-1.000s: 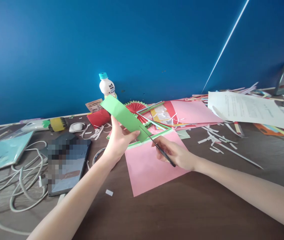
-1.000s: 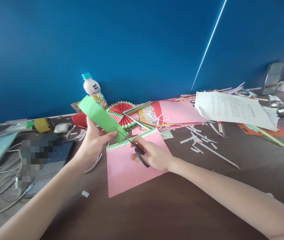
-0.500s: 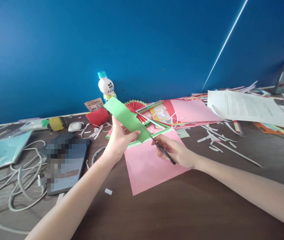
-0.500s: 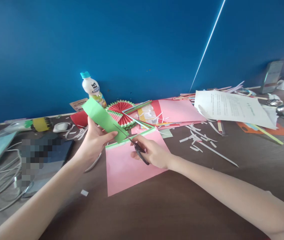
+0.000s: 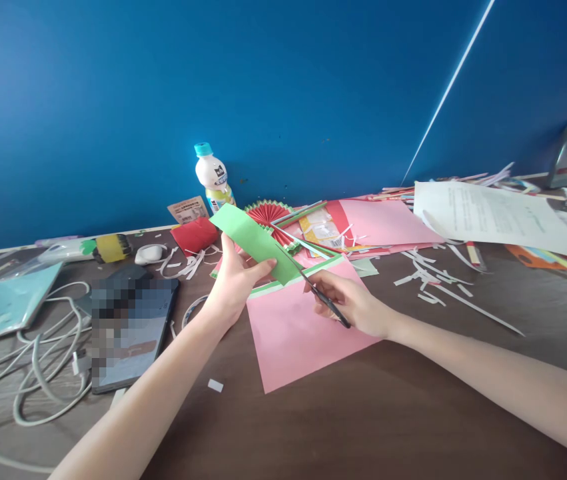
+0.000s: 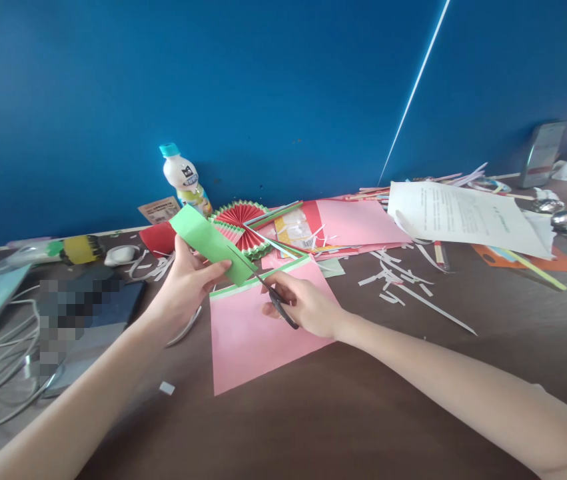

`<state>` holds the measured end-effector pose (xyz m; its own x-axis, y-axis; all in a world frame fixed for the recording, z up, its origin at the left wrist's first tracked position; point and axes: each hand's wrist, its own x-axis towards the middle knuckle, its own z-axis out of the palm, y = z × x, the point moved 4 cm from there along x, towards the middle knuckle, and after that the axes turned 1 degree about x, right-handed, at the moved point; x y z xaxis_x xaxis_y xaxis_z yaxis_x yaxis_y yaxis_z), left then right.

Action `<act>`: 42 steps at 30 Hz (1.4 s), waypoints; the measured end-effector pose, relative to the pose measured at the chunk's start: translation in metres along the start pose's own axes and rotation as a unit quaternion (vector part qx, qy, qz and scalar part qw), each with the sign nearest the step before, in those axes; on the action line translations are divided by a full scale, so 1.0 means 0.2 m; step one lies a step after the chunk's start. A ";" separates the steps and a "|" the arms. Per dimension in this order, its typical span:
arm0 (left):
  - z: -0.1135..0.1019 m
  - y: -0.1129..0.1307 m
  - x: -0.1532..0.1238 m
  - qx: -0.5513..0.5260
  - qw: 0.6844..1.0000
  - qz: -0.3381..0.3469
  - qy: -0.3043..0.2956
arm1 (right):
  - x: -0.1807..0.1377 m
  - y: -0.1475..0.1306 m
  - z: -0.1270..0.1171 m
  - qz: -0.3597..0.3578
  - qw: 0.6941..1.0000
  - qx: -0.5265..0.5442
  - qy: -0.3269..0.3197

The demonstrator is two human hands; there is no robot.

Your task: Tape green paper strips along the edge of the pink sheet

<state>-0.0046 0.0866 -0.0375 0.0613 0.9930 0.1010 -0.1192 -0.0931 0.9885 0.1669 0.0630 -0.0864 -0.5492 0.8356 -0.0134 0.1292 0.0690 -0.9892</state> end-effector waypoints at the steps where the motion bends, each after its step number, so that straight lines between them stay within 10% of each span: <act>1: 0.00 0.00 0.00 0.000 1.000 0.000 -0.001 | 0.00 0.00 0.00 0.003 1.000 0.010 0.002; 42: 0.02 -0.02 -0.03 0.032 0.998 -0.039 -0.029 | 0.01 0.05 0.00 0.013 1.000 0.000 0.018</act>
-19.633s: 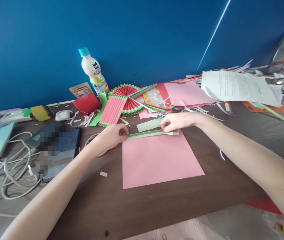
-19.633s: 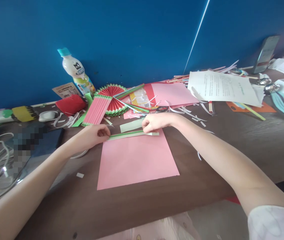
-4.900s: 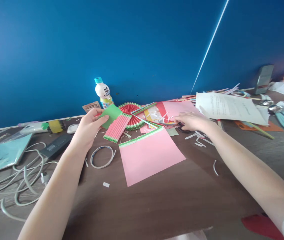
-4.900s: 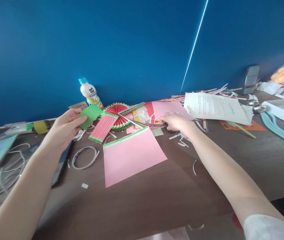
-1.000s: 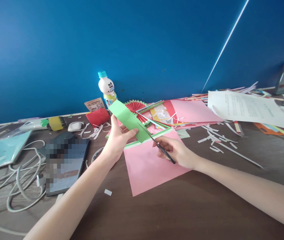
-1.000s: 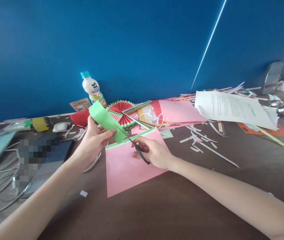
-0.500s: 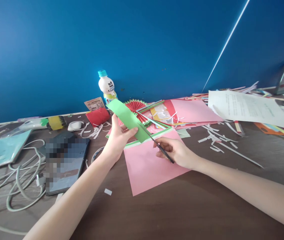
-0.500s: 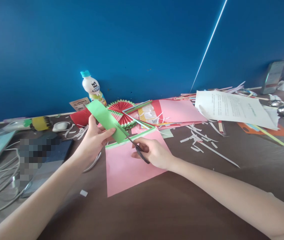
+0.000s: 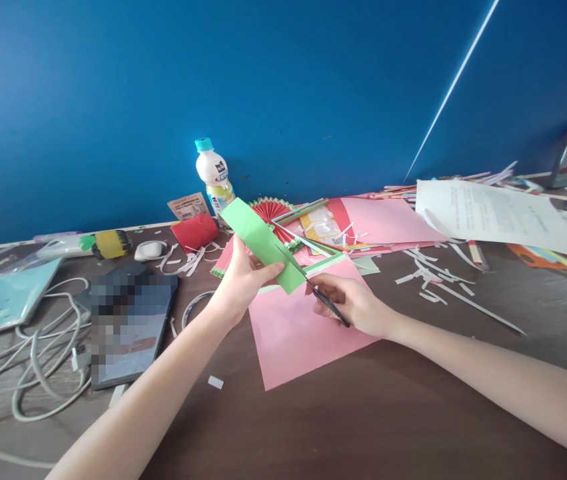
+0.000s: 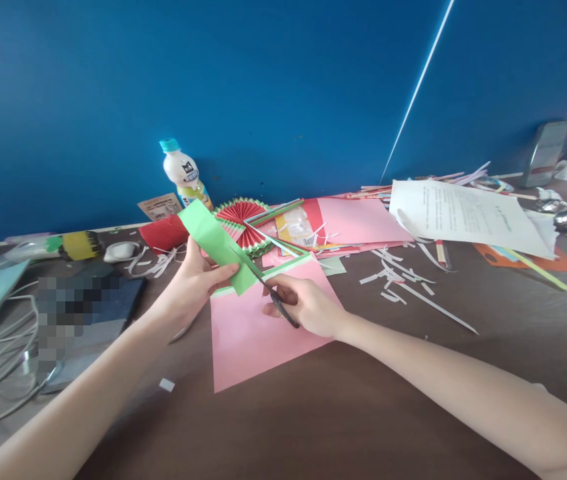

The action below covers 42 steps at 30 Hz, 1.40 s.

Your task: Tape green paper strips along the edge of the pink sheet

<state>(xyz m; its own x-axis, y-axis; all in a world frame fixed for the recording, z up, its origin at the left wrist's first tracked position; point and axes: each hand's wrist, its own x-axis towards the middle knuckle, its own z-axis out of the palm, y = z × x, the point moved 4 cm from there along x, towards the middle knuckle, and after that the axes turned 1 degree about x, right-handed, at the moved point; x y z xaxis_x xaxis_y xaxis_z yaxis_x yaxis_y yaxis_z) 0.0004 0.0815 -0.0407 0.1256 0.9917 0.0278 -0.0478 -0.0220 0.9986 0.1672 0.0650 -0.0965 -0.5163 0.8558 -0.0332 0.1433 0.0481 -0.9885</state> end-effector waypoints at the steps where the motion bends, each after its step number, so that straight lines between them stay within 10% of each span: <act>1: 0.00 0.00 0.00 -0.003 1.000 -0.001 -0.004 | 0.00 0.00 0.00 -0.001 1.000 0.000 0.000; 42: 0.00 -0.02 0.00 0.000 0.999 -0.026 -0.026 | -0.01 0.01 0.01 0.000 1.000 0.009 -0.001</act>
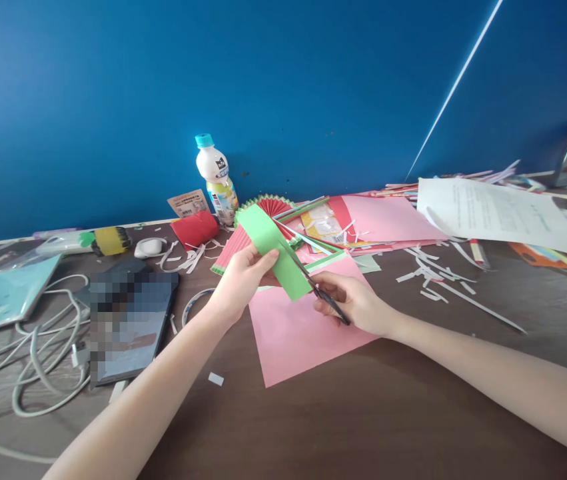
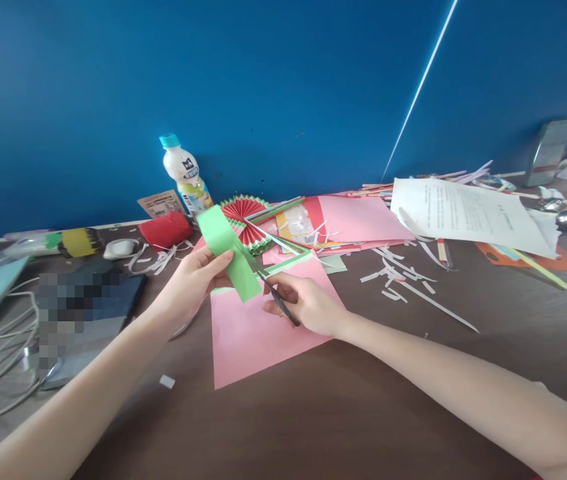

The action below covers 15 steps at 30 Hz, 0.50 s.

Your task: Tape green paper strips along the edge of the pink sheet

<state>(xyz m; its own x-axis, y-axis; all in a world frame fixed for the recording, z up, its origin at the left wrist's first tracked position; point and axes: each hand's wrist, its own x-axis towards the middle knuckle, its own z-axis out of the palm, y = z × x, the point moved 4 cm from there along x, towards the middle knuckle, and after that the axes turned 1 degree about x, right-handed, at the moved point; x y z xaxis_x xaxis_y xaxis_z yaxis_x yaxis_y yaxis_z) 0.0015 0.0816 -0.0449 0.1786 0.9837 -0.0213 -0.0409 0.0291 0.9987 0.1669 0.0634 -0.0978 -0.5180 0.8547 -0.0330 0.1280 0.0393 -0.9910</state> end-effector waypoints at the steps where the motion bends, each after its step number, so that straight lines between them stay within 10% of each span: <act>1: 0.00 0.00 0.00 0.000 1.000 -0.002 -0.002 | 0.00 0.00 0.00 -0.001 1.000 -0.003 0.000; 15: 0.00 -0.01 0.00 -0.029 0.998 -0.052 -0.024 | 0.00 -0.05 0.02 0.001 1.000 0.004 0.019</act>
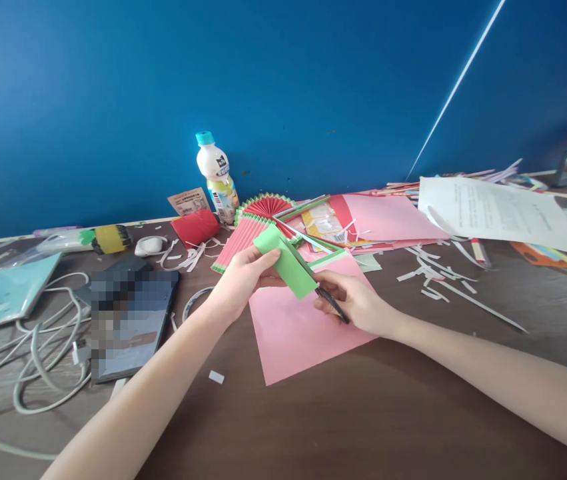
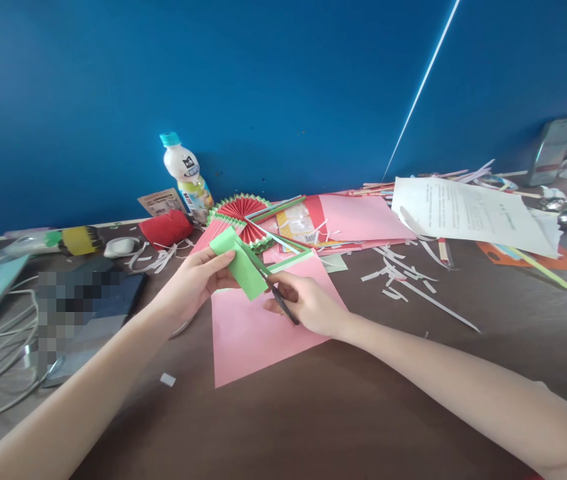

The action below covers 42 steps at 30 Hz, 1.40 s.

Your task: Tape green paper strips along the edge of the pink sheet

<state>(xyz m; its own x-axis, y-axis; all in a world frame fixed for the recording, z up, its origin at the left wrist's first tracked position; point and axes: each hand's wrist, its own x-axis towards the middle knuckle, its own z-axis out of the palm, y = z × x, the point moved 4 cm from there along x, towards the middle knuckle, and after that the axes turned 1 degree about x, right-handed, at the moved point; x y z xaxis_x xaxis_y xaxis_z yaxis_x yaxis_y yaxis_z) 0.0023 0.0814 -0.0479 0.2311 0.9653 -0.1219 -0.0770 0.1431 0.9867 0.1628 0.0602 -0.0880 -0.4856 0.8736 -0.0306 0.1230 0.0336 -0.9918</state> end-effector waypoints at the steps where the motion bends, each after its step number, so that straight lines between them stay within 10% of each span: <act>1: 0.00 0.00 0.00 0.003 1.000 0.002 0.000 | 0.00 0.00 0.00 0.001 1.000 0.000 0.000; 42: 0.00 -0.02 0.01 0.004 1.000 -0.012 0.019 | 0.00 0.04 -0.01 -0.009 1.000 0.005 -0.014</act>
<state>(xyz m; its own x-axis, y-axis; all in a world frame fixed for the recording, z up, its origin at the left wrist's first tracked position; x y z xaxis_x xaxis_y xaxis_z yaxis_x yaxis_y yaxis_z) 0.0023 0.0822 -0.0526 0.1967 0.9691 -0.1489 -0.0649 0.1644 0.9843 0.1654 0.0614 -0.0964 -0.5112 0.8593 -0.0160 0.1050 0.0440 -0.9935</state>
